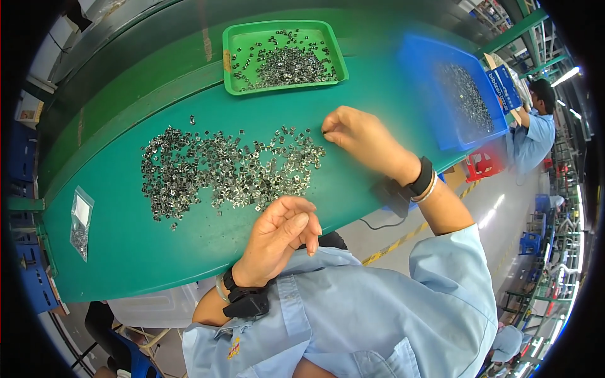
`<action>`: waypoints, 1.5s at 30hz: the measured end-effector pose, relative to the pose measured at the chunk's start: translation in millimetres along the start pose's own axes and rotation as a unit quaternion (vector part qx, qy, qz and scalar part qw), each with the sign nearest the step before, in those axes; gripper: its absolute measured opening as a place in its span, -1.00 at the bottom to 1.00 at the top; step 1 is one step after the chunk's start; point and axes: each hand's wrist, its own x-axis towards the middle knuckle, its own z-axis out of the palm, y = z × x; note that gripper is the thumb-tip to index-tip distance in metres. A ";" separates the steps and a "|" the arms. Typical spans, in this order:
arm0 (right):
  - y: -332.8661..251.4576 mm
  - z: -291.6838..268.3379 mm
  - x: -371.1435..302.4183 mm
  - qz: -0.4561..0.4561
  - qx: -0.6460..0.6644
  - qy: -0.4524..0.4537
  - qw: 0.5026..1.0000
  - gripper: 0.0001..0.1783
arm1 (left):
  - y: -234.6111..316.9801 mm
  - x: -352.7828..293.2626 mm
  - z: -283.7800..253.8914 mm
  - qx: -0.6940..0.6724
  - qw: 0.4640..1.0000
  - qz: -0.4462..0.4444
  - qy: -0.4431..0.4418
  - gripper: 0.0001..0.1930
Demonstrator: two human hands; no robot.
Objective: The person picks up a metal component from the table, joins it with another small part, and places the assembled unit into a green tray.
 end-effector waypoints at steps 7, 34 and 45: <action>5.3 5.0 -9.9 -0.040 -0.001 0.053 0.998 -0.60 | 1.1 -1.0 2.6 0.002 1.000 0.002 -0.001 -0.81; -46.9 38.7 -63.5 -0.254 0.010 0.130 0.958 -0.75 | -2.8 0.8 13.1 0.086 0.993 0.036 0.066 -0.82; -47.7 46.0 -70.2 -0.238 0.046 0.139 0.960 -0.78 | -0.1 -1.8 13.6 0.080 0.995 0.027 0.058 -0.82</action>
